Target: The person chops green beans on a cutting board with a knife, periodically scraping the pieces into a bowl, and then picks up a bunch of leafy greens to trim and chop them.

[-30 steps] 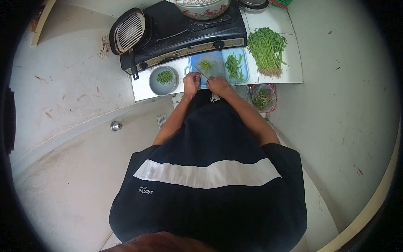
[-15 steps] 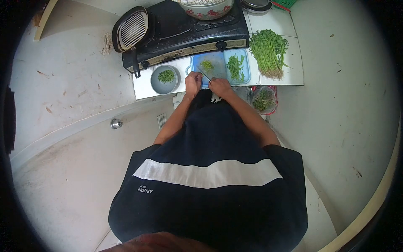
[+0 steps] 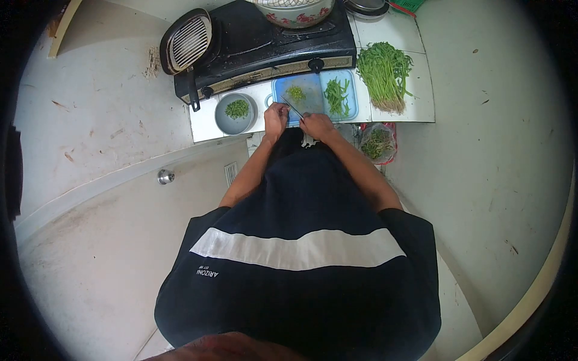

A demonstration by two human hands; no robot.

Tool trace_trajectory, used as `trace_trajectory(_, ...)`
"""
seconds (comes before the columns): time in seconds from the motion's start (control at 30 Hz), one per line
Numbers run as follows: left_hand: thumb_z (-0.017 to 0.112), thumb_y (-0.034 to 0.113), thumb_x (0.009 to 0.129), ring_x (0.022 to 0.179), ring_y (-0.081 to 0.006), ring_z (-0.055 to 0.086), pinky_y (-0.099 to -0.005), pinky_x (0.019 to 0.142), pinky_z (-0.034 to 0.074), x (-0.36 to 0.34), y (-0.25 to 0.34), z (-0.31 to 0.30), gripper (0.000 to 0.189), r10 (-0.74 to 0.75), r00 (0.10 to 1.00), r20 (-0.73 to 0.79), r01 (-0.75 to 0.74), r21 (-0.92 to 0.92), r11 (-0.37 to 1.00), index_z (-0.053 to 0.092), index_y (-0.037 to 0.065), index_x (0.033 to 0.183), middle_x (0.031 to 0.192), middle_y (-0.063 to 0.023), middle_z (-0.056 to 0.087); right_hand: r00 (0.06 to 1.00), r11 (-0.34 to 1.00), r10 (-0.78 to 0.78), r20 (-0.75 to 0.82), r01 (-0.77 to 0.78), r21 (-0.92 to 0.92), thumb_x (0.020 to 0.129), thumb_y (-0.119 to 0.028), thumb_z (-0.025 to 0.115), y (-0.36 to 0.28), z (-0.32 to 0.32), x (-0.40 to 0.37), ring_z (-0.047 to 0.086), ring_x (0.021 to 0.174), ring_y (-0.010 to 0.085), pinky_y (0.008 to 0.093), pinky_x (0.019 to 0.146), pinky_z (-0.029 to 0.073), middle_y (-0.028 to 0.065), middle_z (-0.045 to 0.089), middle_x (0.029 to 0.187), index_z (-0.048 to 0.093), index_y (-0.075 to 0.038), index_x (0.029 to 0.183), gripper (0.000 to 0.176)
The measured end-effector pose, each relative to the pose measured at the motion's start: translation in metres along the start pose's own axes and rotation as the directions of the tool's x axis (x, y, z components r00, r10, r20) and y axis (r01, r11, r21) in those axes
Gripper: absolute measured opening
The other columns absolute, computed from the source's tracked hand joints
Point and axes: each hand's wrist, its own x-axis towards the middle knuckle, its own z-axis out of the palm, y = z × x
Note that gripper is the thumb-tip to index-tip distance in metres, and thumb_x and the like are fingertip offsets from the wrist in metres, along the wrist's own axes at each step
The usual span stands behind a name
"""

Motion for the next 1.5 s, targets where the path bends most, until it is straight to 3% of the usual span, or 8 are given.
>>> trace_trajectory(0.23, 0.065, -0.001, 0.085, 0.073, -0.0346, 0.066, -0.0416, 0.069, 0.052, 0.000, -0.002, 0.000, 0.010, 0.022, 1.000, 0.001, -0.022, 0.004, 1.000, 0.074, -0.002, 0.090, 0.082, -0.0188, 0.066, 1.000, 0.999, 0.023, -0.007, -0.023, -0.027, 0.102, -0.034, 0.050, -0.008, 0.006, 0.010, 0.074, 0.082, 0.0389, 0.0494, 0.075, 0.058, 0.0232, 0.073, 0.085, 0.066, 0.002, 0.098, 0.039)
trace_trajectory(0.5, 0.065, -0.001, 0.085, 0.073, -0.0354, 0.066, -0.0429, 0.069, 0.052, 0.000, -0.002, 0.000, 0.009, -0.013, 1.000, -0.002, 0.013, -0.004, 1.000, 0.074, 0.000, 0.089, 0.082, -0.0186, 0.065, 0.997, 0.997, 0.072, 0.041, -0.073, 0.016, 0.101, -0.032, 0.050, -0.013, 0.000, 0.004, 0.074, 0.090, 0.0395, 0.0509, 0.083, 0.057, 0.0227, 0.074, 0.093, 0.066, 0.003, 0.099, 0.038)
trace_trajectory(0.87, 0.065, -0.001, 0.086, 0.075, -0.0352, 0.067, -0.0424, 0.070, 0.054, 0.001, -0.001, 0.001, 0.010, -0.037, 0.999, 0.007, 0.037, 0.036, 0.999, 0.074, 0.000, 0.090, 0.082, -0.0186, 0.067, 0.998, 0.998, 0.061, -0.018, -0.061, 0.017, 0.101, -0.033, 0.050, -0.011, 0.008, 0.009, 0.074, 0.084, 0.0386, 0.0491, 0.078, 0.058, 0.0232, 0.074, 0.087, 0.066, 0.003, 0.099, 0.039)
trace_trajectory(0.97, 0.066, 0.000, 0.086, 0.075, -0.0348, 0.068, -0.0425, 0.071, 0.054, 0.001, -0.001, 0.002, 0.009, -0.111, 0.994, -0.013, 0.109, -0.102, 0.989, 0.074, 0.000, 0.091, 0.083, -0.0193, 0.067, 0.998, 0.998, 0.063, -0.001, -0.063, 0.020, 0.101, -0.033, 0.051, -0.004, 0.004, 0.004, 0.073, 0.083, 0.0395, 0.0501, 0.078, 0.058, 0.0226, 0.074, 0.086, 0.066, 0.003, 0.099, 0.040)
trace_trajectory(1.03, 0.067, 0.001, 0.086, 0.075, -0.0343, 0.068, -0.0422, 0.071, 0.055, 0.001, -0.003, 0.000, 0.009, -0.065, 0.998, 0.023, 0.064, 0.036, 0.997, 0.074, -0.001, 0.092, 0.083, -0.0196, 0.066, 0.999, 0.998, 0.047, 0.011, -0.047, 0.028, 0.101, -0.034, 0.051, -0.003, 0.001, 0.002, 0.073, 0.083, 0.0400, 0.0505, 0.078, 0.058, 0.0222, 0.074, 0.086, 0.066, 0.003, 0.098, 0.040)
trace_trajectory(1.5, 0.066, 0.001, 0.086, 0.072, -0.0331, 0.067, -0.0409, 0.069, 0.054, 0.000, 0.001, -0.004, 0.009, -0.042, 0.999, 0.017, 0.042, 0.026, 0.999, 0.074, -0.002, 0.090, 0.082, -0.0196, 0.065, 1.000, 1.000, 0.023, -0.015, -0.023, 0.021, 0.099, -0.033, 0.054, -0.004, 0.007, 0.010, 0.073, 0.083, 0.0402, 0.0510, 0.078, 0.057, 0.0233, 0.073, 0.086, 0.067, 0.001, 0.095, 0.037)
